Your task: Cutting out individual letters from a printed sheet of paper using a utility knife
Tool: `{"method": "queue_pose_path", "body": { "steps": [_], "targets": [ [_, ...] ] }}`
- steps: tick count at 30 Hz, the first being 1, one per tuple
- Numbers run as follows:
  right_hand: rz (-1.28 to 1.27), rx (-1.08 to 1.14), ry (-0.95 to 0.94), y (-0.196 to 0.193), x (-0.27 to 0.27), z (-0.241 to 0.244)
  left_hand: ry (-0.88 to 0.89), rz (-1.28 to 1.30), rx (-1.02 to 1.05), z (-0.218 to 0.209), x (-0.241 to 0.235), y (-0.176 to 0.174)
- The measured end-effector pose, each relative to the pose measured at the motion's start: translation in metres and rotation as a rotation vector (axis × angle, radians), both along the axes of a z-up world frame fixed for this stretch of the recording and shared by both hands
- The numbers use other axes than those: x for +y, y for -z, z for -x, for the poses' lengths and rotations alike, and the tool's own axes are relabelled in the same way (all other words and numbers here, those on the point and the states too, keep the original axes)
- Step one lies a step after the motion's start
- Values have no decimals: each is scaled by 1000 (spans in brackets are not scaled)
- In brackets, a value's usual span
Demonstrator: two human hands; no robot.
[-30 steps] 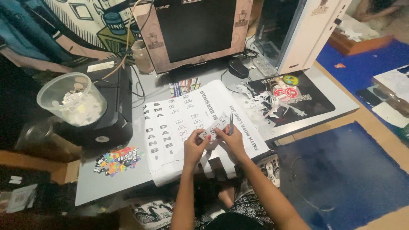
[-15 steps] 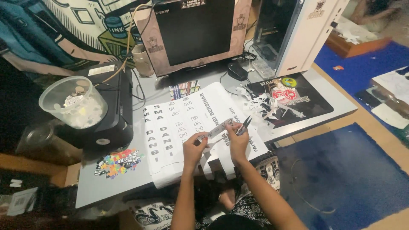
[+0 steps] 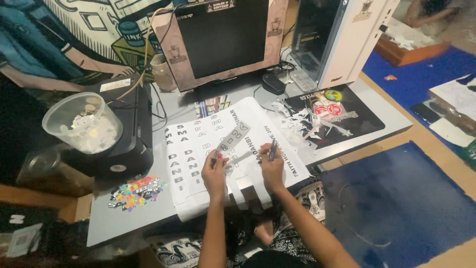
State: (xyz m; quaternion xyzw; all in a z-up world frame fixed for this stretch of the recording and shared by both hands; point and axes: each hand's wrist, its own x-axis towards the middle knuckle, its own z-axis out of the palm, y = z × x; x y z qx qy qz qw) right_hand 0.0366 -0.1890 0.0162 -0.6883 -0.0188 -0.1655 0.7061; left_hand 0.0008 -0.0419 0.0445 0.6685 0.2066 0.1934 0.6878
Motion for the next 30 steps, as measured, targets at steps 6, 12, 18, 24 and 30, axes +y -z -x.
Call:
{"method": "queue_pose_path", "body": {
  "steps": [6,12,18,24,30],
  "targets": [
    [452,-73,-342,19,-4,-12,68,65,-29,9,-10,-13],
    [686,-150,-417,39,-9,-25,51,92,-69,-1,1,11],
    [559,-229,-459,17,-11,-18,35,84,-89,7,3,5],
    [538,-87,-462,20,-8,-18,-14,131,-150,9,1,4],
    [629,-45,-482,31,-9,-26,-48,187,-182,12,2,-1]
  ]
}}
